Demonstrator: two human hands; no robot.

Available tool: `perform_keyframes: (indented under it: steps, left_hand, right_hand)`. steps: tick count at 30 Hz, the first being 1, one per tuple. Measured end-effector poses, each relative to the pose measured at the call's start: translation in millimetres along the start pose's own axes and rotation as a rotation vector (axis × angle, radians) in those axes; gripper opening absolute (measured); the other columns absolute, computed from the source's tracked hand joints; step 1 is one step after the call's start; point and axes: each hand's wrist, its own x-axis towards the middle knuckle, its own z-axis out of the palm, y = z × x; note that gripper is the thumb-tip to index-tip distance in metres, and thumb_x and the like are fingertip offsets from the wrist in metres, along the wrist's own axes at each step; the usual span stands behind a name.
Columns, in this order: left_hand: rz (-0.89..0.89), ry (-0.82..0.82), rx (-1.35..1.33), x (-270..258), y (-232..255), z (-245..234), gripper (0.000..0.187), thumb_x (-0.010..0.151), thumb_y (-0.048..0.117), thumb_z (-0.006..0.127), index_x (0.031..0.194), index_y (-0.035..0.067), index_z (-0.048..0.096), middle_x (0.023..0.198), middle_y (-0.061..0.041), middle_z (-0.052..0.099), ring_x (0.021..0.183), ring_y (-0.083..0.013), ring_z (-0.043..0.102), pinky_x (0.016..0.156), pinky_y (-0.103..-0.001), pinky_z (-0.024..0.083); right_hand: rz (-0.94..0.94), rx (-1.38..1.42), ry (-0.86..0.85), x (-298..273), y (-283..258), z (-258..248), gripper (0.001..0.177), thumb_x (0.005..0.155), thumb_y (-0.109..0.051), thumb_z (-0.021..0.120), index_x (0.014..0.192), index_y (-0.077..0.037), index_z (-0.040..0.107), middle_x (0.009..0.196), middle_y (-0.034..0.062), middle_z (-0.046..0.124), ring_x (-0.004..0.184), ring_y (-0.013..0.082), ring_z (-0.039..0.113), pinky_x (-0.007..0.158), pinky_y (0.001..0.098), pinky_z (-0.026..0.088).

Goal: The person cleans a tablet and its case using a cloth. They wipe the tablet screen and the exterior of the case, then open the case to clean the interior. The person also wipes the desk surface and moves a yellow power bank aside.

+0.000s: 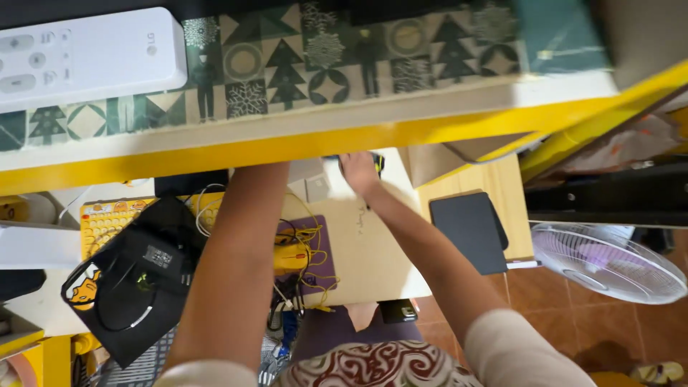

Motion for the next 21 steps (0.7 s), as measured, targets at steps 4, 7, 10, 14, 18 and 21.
perform_keyframes:
  steps: [4, 7, 10, 14, 18, 21]
  left_hand:
    - [-0.06, -0.024, -0.022, 8.6, 25.5, 20.4, 0.066, 0.084, 0.032, 0.076, 0.146, 0.009, 0.065, 0.144, -0.022, 0.065, 0.129, -0.0438, 0.062, 0.111, -0.055, 0.048]
    - [-0.074, -0.016, -0.055, 0.7, 45.4, 35.6, 0.065, 0.086, 0.031, 0.074, 0.146, 0.008, 0.065, 0.145, -0.022, 0.064, 0.129, -0.044, 0.062, 0.111, -0.055, 0.048]
    - [-0.073, 0.018, -0.082, -1.4, 63.8, 41.6, 0.064, 0.088, 0.029, 0.073, 0.147, 0.008, 0.064, 0.145, -0.022, 0.064, 0.129, -0.0443, 0.062, 0.111, -0.055, 0.048]
    - [-0.06, 0.059, -0.101, 3.3, 74.7, 38.6, 0.062, 0.09, 0.027, 0.071, 0.148, 0.007, 0.063, 0.146, -0.022, 0.063, 0.129, -0.0446, 0.061, 0.111, -0.056, 0.048]
    - [-0.045, 0.079, -0.106, 11.5, 81.9, 42.0, 0.061, 0.092, 0.026, 0.069, 0.149, 0.006, 0.062, 0.147, -0.022, 0.062, 0.129, -0.045, 0.061, 0.111, -0.056, 0.048]
    - [-0.039, 0.077, -0.108, 13.2, 84.8, 51.4, 0.06, 0.093, 0.024, 0.068, 0.15, 0.005, 0.061, 0.148, -0.022, 0.062, 0.129, -0.0452, 0.061, 0.112, -0.056, 0.047]
  right_hand:
    - [-0.123, 0.079, 0.103, -89.1, -15.6, -51.4, 0.065, 0.095, -0.018, 0.068, 0.158, -0.013, 0.053, 0.166, 0.0208, 0.047, 0.144, 0.0452, 0.053, 0.12, 0.0527, 0.043]
    - [-0.145, 0.077, 0.041, -126.5, -17.8, -73.1, 0.07, 0.093, -0.017, 0.068, 0.161, -0.014, 0.051, 0.167, 0.02, 0.045, 0.145, 0.0456, 0.051, 0.12, 0.0539, 0.042]
    - [-0.145, 0.087, 0.019, -154.5, -13.4, -84.3, 0.07, 0.092, -0.015, 0.068, 0.161, -0.015, 0.051, 0.169, 0.0185, 0.043, 0.147, 0.045, 0.05, 0.12, 0.0546, 0.042]
    - [-0.119, 0.109, 0.026, -171.9, -14.8, -87.7, 0.07, 0.091, -0.014, 0.068, 0.159, -0.017, 0.054, 0.17, 0.0168, 0.044, 0.148, 0.0437, 0.048, 0.121, 0.0543, 0.043]
    - [-0.109, 0.12, 0.048, -172.3, -15.2, -87.2, 0.068, 0.091, -0.013, 0.068, 0.158, -0.015, 0.054, 0.169, 0.0176, 0.044, 0.149, 0.0434, 0.048, 0.12, 0.0541, 0.043]
    - [-0.098, 0.127, 0.07, -174.4, -15.7, -85.4, 0.066, 0.093, -0.012, 0.066, 0.158, -0.016, 0.055, 0.169, 0.0162, 0.045, 0.15, 0.0422, 0.049, 0.122, 0.0536, 0.042]
